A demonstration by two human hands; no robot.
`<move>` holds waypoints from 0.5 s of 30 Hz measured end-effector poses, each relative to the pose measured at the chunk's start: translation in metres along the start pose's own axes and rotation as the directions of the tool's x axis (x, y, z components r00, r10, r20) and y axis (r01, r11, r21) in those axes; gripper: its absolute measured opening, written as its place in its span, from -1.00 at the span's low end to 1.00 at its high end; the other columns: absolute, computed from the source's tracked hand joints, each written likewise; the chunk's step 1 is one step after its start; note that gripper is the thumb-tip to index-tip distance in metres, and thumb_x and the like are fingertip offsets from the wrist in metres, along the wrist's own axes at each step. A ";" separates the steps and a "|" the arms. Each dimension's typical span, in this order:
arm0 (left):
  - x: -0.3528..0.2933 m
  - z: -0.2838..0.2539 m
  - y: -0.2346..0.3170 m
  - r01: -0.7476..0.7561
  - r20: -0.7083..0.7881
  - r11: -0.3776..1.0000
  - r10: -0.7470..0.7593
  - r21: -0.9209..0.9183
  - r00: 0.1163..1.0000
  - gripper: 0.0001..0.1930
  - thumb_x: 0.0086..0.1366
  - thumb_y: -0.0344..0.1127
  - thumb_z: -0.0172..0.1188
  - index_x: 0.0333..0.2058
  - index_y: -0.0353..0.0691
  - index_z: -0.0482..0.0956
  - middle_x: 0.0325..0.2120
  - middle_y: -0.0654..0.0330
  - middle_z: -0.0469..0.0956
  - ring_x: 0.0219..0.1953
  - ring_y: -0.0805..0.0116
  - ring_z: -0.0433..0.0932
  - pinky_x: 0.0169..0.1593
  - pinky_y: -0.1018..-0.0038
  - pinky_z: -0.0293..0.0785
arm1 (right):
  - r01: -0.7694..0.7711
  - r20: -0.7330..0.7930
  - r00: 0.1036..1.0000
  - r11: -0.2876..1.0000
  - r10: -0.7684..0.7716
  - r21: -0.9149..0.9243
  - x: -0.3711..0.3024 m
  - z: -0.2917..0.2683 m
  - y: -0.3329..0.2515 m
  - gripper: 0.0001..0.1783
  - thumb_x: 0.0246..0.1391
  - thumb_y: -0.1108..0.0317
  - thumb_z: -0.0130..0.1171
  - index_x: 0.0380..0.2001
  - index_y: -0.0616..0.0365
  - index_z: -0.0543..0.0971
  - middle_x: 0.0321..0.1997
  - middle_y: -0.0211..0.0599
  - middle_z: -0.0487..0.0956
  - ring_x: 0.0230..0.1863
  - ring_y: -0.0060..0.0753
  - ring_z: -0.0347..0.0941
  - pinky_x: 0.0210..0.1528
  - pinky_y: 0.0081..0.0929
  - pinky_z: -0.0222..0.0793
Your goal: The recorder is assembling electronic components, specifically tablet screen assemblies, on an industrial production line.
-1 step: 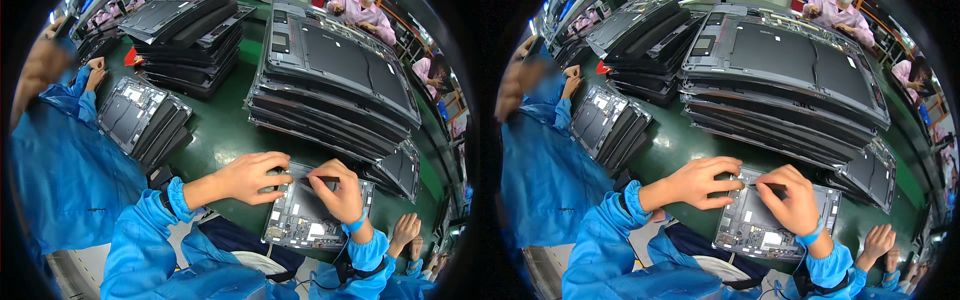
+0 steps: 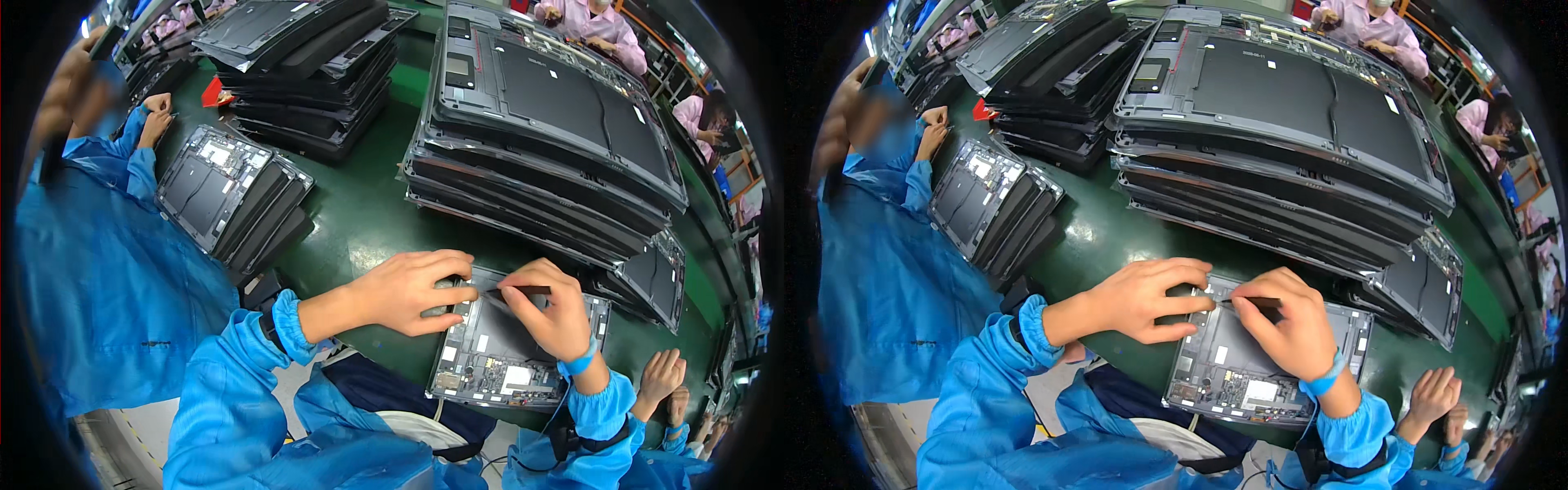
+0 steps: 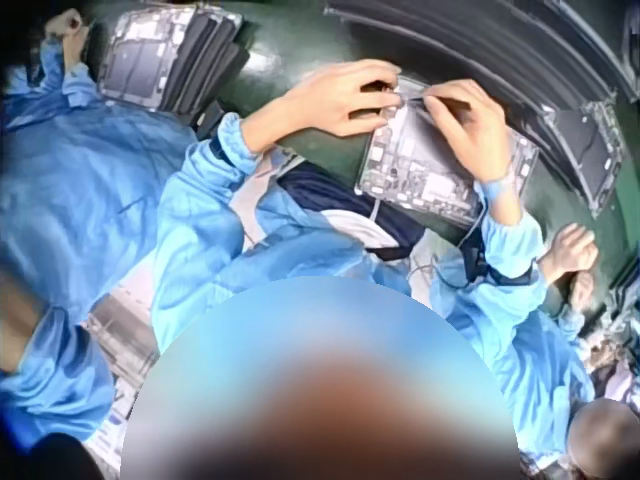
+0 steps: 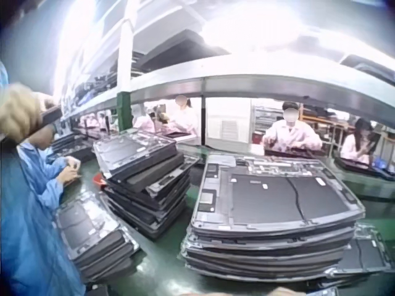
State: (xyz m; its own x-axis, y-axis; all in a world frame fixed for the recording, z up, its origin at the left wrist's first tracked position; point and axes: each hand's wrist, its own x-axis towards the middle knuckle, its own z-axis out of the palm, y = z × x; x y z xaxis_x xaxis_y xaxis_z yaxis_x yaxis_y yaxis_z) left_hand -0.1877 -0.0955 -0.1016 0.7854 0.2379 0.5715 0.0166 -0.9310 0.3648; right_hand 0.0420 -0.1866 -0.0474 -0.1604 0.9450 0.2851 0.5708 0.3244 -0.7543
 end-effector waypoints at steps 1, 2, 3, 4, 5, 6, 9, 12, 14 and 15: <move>-0.001 0.001 -0.001 -0.013 0.015 1.000 0.013 0.009 1.000 -0.68 0.11 -0.21 0.36 -0.13 -0.07 0.60 -0.13 0.15 0.48 0.05 0.07 0.56 -0.20 0.28 0.63 | 0.046 0.031 0.999 0.998 -0.045 -0.038 0.004 0.000 0.006 -0.91 0.05 0.48 0.28 -0.34 0.24 0.67 -0.33 -0.19 0.64 -0.30 -0.21 0.57 -0.29 -0.42 0.50; -0.002 0.001 -0.001 -0.010 0.011 1.000 0.010 0.009 1.000 -0.68 0.11 -0.21 0.36 -0.13 -0.07 0.60 -0.13 0.15 0.48 0.05 0.07 0.56 -0.20 0.28 0.63 | 0.047 0.035 0.998 0.998 -0.045 -0.039 0.006 0.002 0.008 -0.91 0.05 0.48 0.28 -0.34 0.24 0.67 -0.33 -0.19 0.64 -0.30 -0.21 0.57 -0.29 -0.42 0.50; -0.002 0.002 -0.001 0.010 0.022 1.000 -0.009 -0.011 1.000 -0.68 0.10 -0.22 0.36 -0.14 -0.07 0.60 -0.13 0.15 0.48 0.05 0.07 0.55 -0.23 0.29 0.63 | -0.018 0.090 0.996 1.000 0.017 0.017 0.007 0.004 0.009 -0.90 0.06 0.47 0.28 -0.33 0.23 0.67 -0.33 -0.18 0.64 -0.32 -0.21 0.57 -0.30 -0.42 0.50; -0.003 0.002 -0.002 0.032 0.032 0.999 -0.031 -0.028 0.999 -0.68 0.09 -0.23 0.36 -0.14 -0.07 0.60 -0.14 0.15 0.48 0.06 0.07 0.55 -0.27 0.29 0.64 | -0.084 0.148 0.986 0.994 0.072 0.070 0.009 0.007 0.012 -0.89 0.06 0.46 0.27 -0.32 0.22 0.67 -0.33 -0.17 0.63 -0.33 -0.22 0.58 -0.32 -0.43 0.50; -0.003 0.002 -0.003 0.036 0.030 0.999 -0.035 -0.026 0.999 -0.68 0.09 -0.23 0.36 -0.14 -0.07 0.60 -0.14 0.15 0.48 0.06 0.07 0.55 -0.27 0.29 0.64 | -0.072 0.155 0.986 0.996 0.062 0.057 0.009 0.009 0.016 -0.88 0.07 0.45 0.27 -0.30 0.22 0.66 -0.33 -0.15 0.63 -0.35 -0.23 0.59 -0.35 -0.43 0.50; -0.003 0.003 -0.004 0.020 0.020 0.999 -0.020 -0.041 1.000 -0.68 0.09 -0.23 0.36 -0.15 -0.07 0.60 -0.14 0.15 0.47 0.06 0.07 0.55 -0.28 0.30 0.64 | -0.071 0.158 0.985 0.996 0.061 0.058 0.008 0.007 0.017 -0.88 0.07 0.45 0.27 -0.30 0.22 0.66 -0.33 -0.15 0.63 -0.35 -0.23 0.59 -0.35 -0.43 0.50; -0.002 0.002 -0.005 0.019 0.018 0.998 -0.018 -0.058 1.000 -0.69 0.09 -0.25 0.35 -0.16 -0.08 0.59 -0.15 0.15 0.47 0.06 0.07 0.56 -0.28 0.30 0.64 | -0.032 0.195 0.980 0.999 0.027 0.019 0.006 0.005 0.019 -0.88 0.07 0.48 0.26 -0.30 0.27 0.66 -0.33 -0.17 0.63 -0.35 -0.31 0.61 -0.30 -0.49 0.52; 0.000 0.004 -0.007 0.026 0.022 0.997 -0.024 -0.069 0.999 -0.70 0.09 -0.26 0.35 -0.17 -0.09 0.59 -0.17 0.15 0.47 0.04 0.06 0.56 -0.28 0.30 0.63 | -0.040 0.189 0.981 0.999 0.033 0.037 0.003 0.004 0.019 -0.88 0.06 0.49 0.25 -0.30 0.27 0.66 -0.34 -0.16 0.63 -0.35 -0.29 0.61 -0.30 -0.48 0.52; 0.001 0.004 -0.009 0.029 0.023 0.997 -0.027 -0.073 0.999 -0.71 0.09 -0.27 0.34 -0.18 -0.10 0.59 -0.18 0.15 0.47 0.03 0.06 0.56 -0.28 0.29 0.63 | -0.021 0.190 0.982 0.999 0.015 0.033 0.003 0.004 0.021 -0.88 0.07 0.49 0.25 -0.30 0.27 0.66 -0.35 -0.17 0.63 -0.35 -0.30 0.61 -0.30 -0.49 0.52; 0.003 0.004 -0.010 0.016 0.030 0.996 -0.014 -0.085 0.999 -0.73 0.11 -0.27 0.32 -0.19 -0.10 0.58 -0.19 0.15 0.47 -0.03 0.09 0.56 -0.32 0.29 0.61 | 0.000 0.191 0.982 1.000 -0.005 0.026 0.003 0.004 0.022 -0.88 0.07 0.49 0.25 -0.30 0.28 0.66 -0.35 -0.17 0.63 -0.36 -0.31 0.60 -0.30 -0.49 0.52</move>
State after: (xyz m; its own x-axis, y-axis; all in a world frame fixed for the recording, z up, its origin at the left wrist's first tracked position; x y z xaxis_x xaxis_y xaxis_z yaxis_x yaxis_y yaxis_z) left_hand -0.1829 -0.0860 -0.1063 0.8032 0.2423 0.5441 -0.0231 -0.9001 0.4350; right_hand 0.0512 -0.1769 -0.0656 -0.3137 0.9341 0.1705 0.5499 0.3251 -0.7693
